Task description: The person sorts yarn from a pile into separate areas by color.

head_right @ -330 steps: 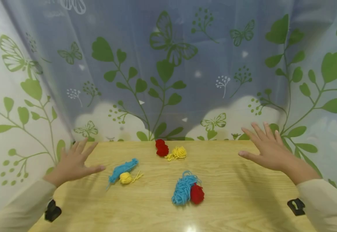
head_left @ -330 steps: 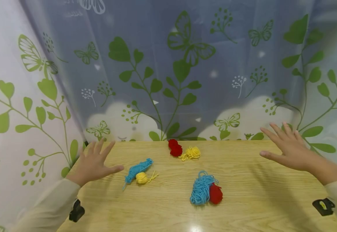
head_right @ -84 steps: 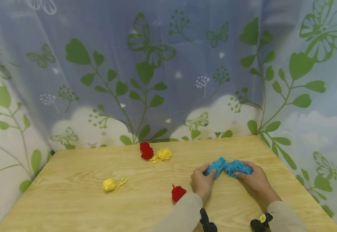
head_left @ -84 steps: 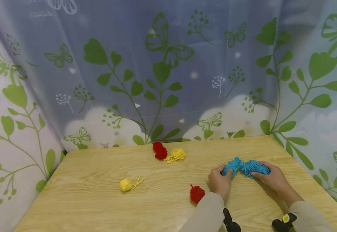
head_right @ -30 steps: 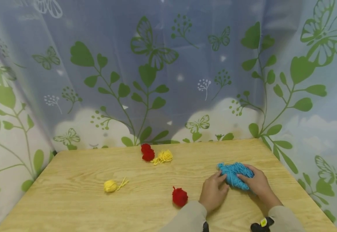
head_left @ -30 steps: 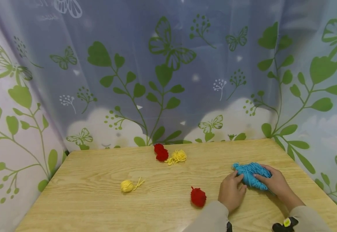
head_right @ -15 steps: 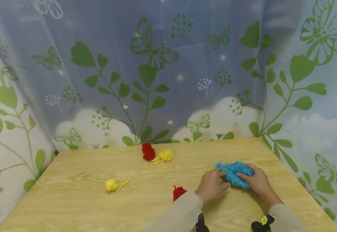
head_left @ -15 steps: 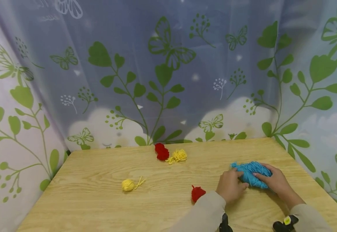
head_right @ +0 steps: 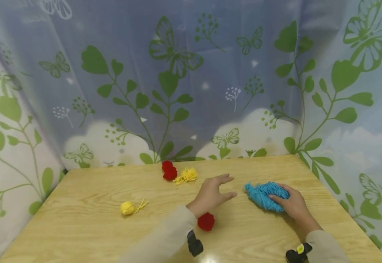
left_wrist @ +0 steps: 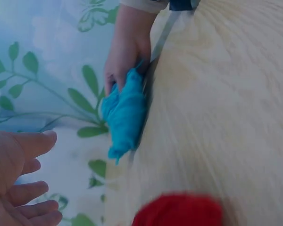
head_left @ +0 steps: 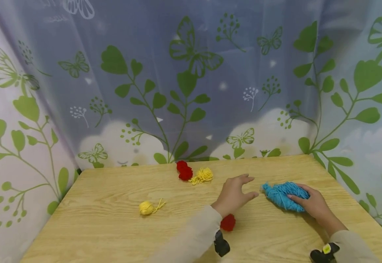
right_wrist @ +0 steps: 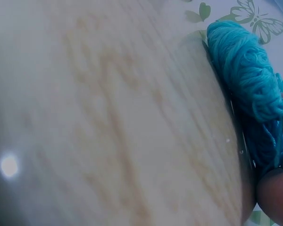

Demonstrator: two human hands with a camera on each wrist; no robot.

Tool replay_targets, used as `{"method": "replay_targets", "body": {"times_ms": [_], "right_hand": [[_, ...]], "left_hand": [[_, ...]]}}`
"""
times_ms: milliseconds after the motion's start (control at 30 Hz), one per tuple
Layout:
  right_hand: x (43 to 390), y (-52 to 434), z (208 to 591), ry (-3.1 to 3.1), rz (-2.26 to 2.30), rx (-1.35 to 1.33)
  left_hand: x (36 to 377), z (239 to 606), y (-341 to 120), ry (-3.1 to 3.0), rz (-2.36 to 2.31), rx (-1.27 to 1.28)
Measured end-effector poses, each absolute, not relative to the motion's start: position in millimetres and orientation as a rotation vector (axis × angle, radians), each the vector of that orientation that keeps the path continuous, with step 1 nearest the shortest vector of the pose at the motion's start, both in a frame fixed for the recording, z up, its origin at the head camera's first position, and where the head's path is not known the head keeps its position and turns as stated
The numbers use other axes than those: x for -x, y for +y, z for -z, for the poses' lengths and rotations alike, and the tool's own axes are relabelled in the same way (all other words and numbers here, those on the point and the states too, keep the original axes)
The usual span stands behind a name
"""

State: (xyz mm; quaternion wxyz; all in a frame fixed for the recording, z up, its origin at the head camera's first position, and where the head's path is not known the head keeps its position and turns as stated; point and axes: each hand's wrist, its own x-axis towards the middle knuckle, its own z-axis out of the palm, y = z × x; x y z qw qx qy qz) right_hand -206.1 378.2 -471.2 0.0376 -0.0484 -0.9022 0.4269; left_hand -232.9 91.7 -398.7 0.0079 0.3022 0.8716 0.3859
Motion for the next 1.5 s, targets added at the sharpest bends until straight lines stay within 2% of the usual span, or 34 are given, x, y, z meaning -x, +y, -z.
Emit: {"method": "replay_targets", "body": {"times_ms": [433, 867, 1267, 1500], "right_hand": [[207, 379, 471, -2.786, -1.289, 0.162], [209, 381, 471, -2.803, -1.265, 0.163], [209, 381, 471, -2.804, -1.271, 0.164], [209, 382, 472, -2.808, -1.258, 0.176]], "left_hand": [[255, 399, -22, 2.81, -1.43, -0.777], [249, 424, -127, 2.975, -1.451, -0.475], [241, 451, -167, 2.963, -1.368, -0.219], [235, 462, -179, 2.924, -1.448, -0.22]]}}
